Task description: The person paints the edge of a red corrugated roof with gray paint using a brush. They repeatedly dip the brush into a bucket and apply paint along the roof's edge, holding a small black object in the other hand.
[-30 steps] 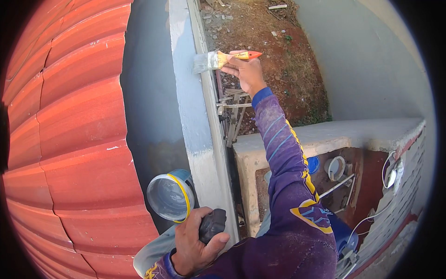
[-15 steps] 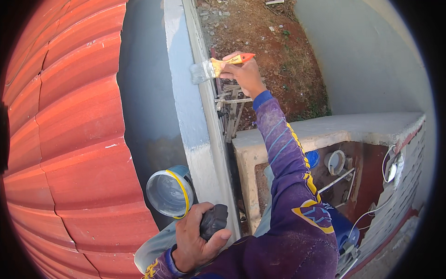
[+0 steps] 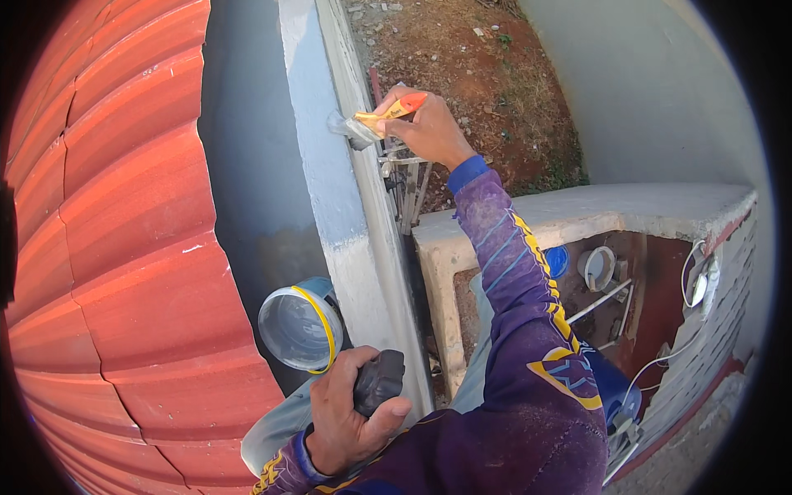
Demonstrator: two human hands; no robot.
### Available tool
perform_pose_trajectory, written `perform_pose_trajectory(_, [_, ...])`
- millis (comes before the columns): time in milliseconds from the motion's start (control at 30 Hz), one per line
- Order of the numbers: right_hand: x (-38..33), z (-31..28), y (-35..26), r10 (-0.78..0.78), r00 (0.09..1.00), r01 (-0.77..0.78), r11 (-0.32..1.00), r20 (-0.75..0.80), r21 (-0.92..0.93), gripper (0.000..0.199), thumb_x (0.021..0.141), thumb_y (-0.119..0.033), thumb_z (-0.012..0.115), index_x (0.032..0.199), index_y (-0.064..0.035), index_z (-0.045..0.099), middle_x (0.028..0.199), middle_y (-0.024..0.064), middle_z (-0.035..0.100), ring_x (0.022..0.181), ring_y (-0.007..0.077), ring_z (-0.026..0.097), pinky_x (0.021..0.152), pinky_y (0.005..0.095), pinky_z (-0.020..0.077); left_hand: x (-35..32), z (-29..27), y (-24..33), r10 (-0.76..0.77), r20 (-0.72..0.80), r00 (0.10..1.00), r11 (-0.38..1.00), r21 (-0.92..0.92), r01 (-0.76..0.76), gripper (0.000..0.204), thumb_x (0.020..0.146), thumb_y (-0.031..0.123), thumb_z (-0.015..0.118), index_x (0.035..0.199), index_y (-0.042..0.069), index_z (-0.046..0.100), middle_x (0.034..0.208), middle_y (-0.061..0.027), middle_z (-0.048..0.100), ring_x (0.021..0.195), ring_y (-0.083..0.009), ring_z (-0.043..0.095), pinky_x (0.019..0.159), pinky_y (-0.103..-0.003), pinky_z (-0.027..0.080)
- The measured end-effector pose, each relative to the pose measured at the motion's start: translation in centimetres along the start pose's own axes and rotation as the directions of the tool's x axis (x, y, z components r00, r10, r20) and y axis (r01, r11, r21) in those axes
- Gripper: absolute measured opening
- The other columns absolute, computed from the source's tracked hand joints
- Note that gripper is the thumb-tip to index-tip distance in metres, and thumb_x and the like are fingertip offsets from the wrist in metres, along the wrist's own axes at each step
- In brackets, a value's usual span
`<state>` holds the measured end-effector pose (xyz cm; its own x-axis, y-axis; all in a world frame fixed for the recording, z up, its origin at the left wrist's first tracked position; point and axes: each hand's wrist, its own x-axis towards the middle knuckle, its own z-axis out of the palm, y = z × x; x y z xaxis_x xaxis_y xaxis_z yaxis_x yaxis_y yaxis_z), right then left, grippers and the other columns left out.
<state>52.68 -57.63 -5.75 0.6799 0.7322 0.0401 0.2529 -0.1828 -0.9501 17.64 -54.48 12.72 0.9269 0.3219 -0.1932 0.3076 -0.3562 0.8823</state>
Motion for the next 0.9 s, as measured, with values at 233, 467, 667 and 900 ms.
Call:
perform_pose_trajectory(233, [-6.0,-2.3,-2.2,0.063,0.984,-0.004,0.945,0.169,-0.327,0.010,0.090,-0.006,0.077,0.094,-0.0017,0.069,0.096,0.0029,0.070,0.083,0.0147,0.064,0.077,0.0312,0.0518,-0.3,-0.3,0.1,-0.038,0.000,0.999,0.999,-0.027,0.037,0.061,0.087,0.052,0.082,0.113,0.001,0.062,0.086,-0.0148,0.067,0.068,-0.0317,0.070,0.061,-0.038,0.056])
perform_pose_trajectory(467, [-5.9,0.2,2.2,0.042,0.997,-0.049,0.991,-0.061,-0.125,0.014,0.094,-0.005,0.074,0.106,0.0005,0.068,0.102,0.0110,0.073,0.098,0.0208,0.074,0.083,0.0340,0.0652,-0.3,0.3,0.3,-0.006,0.012,1.000,1.000,-0.030,0.007,0.060,0.087,0.051,0.083,0.114,0.001,0.062,0.086,-0.0134,0.067,0.068,-0.0310,0.070,0.061,-0.038,0.056])
perform_pose_trajectory(667, [-7.7,0.6,-0.3,0.090,0.994,-0.066,0.951,-0.066,0.303,0.018,0.084,-0.008,0.081,0.098,-0.0031,0.072,0.094,0.0067,0.074,0.090,0.0176,0.072,0.081,0.0351,0.0567,-0.1,0.3,0.1,-0.023,0.003,1.000,0.999,-0.043,0.024,0.062,0.089,0.054,0.080,0.114,0.000,0.062,0.085,-0.0131,0.066,0.069,-0.0285,0.068,0.062,-0.037,0.054])
perform_pose_trajectory(900, [7.5,-1.0,-0.4,-0.062,0.980,0.084,0.990,0.189,-0.111,0.019,0.083,-0.013,0.080,0.098,-0.0029,0.075,0.087,0.0099,0.074,0.080,0.0199,0.070,0.077,0.0346,0.0548,-0.4,0.0,0.0,-0.043,-0.028,0.999,0.999,-0.025,0.043,0.066,0.090,0.058,0.077,0.114,-0.002,0.061,0.084,-0.0154,0.066,0.069,-0.0277,0.067,0.065,-0.037,0.054])
